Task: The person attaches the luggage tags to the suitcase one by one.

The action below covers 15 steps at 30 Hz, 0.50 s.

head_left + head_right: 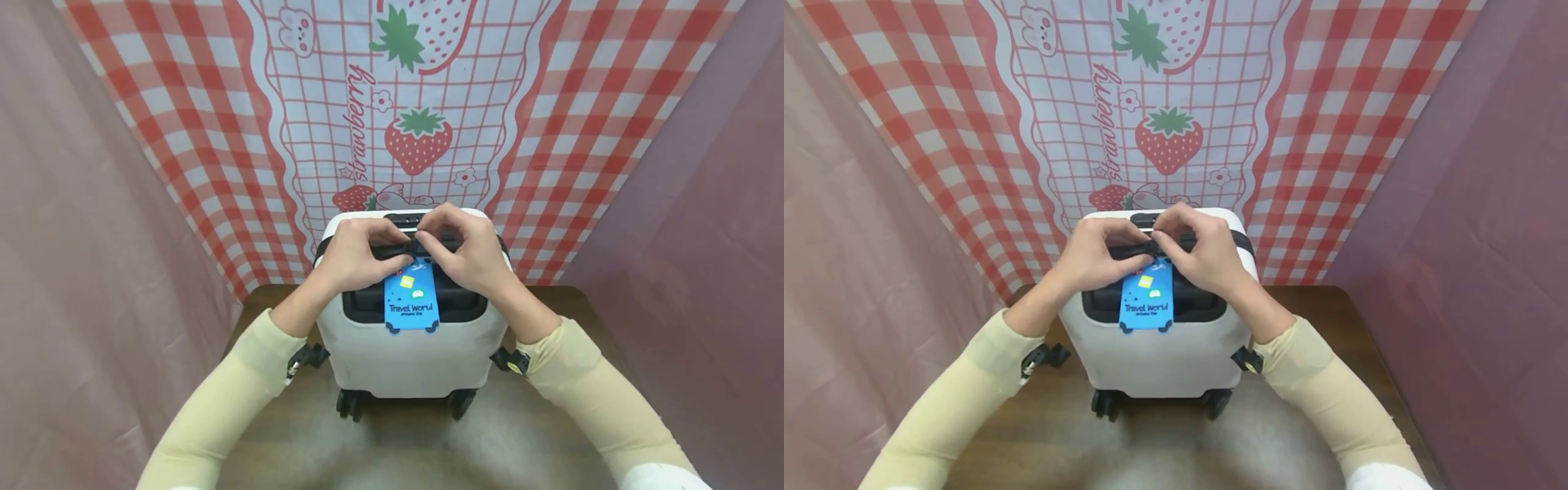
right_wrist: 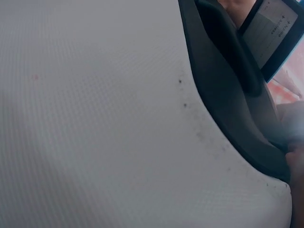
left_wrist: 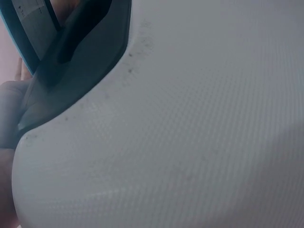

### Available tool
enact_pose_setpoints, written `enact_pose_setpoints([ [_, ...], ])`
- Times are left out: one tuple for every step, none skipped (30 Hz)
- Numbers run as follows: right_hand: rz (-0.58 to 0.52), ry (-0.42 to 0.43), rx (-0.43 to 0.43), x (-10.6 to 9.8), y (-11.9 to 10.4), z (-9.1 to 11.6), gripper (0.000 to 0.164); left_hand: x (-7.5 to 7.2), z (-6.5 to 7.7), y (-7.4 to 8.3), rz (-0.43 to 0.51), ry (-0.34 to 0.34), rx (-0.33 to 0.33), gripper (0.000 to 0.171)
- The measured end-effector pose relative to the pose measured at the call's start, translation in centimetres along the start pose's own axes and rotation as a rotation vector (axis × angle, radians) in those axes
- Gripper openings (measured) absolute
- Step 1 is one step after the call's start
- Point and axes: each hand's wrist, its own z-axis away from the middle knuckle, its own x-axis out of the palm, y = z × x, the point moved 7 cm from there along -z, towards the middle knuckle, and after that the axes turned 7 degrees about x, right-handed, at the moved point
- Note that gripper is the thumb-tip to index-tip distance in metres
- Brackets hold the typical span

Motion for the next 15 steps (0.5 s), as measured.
enact_pose_setpoints([
  [0.032, 0.014, 0.009, -0.06, 0.05, -0.01, 0.012, -0.02, -0.01, -0.02, -0.005, -0.001, -0.003, 0.029],
  [0.059, 0.021, 0.016, -0.07, 0.10, -0.03, 0.013, -0.03, 0.00, -0.01, -0.008, -0.003, -0.004, 0.029],
  [0.081, 0.021, 0.020, -0.05, 0.12, -0.02, 0.014, -0.03, 0.00, 0.00, -0.011, -0.003, -0.004, 0.029],
  [0.101, 0.017, 0.016, 0.00, 0.12, -0.03, 0.015, -0.03, 0.01, 0.03, -0.012, -0.004, -0.002, 0.029],
  [0.115, 0.008, 0.009, 0.08, 0.11, -0.04, 0.017, -0.03, 0.02, 0.03, -0.015, -0.004, -0.001, 0.029],
  [0.120, -0.010, 0.000, 0.19, 0.07, -0.03, 0.020, -0.05, 0.05, 0.03, -0.016, -0.001, -0.001, 0.028],
  [0.121, -0.028, -0.012, 0.32, 0.01, -0.01, 0.022, -0.07, 0.07, 0.03, -0.016, 0.001, -0.001, 0.027],
  [0.123, -0.045, -0.023, 0.42, -0.04, 0.02, 0.023, -0.08, 0.08, 0.05, -0.015, 0.004, -0.001, 0.026],
  [0.124, -0.060, -0.031, 0.50, -0.10, 0.07, 0.024, -0.09, 0.09, 0.07, -0.013, 0.007, -0.001, 0.025],
  [0.125, -0.070, -0.036, 0.54, -0.14, 0.13, 0.025, -0.08, 0.11, 0.09, -0.010, 0.009, -0.001, 0.024],
  [0.124, -0.080, -0.040, 0.58, -0.19, 0.19, 0.025, -0.07, 0.14, 0.10, -0.006, 0.011, -0.003, 0.023],
  [0.123, -0.088, -0.039, 0.61, -0.20, 0.29, 0.025, -0.05, 0.16, 0.11, 0.000, 0.012, -0.004, 0.023],
  [0.124, -0.094, -0.039, 0.66, -0.20, 0.32, 0.024, -0.07, 0.17, 0.13, 0.003, 0.012, -0.006, 0.022],
  [0.127, -0.099, -0.039, 0.68, -0.23, 0.35, 0.024, -0.08, 0.18, 0.16, 0.005, 0.011, -0.008, 0.022],
  [0.129, -0.105, -0.042, 0.71, -0.29, 0.38, 0.023, -0.08, 0.19, 0.17, 0.007, 0.009, -0.009, 0.022],
])
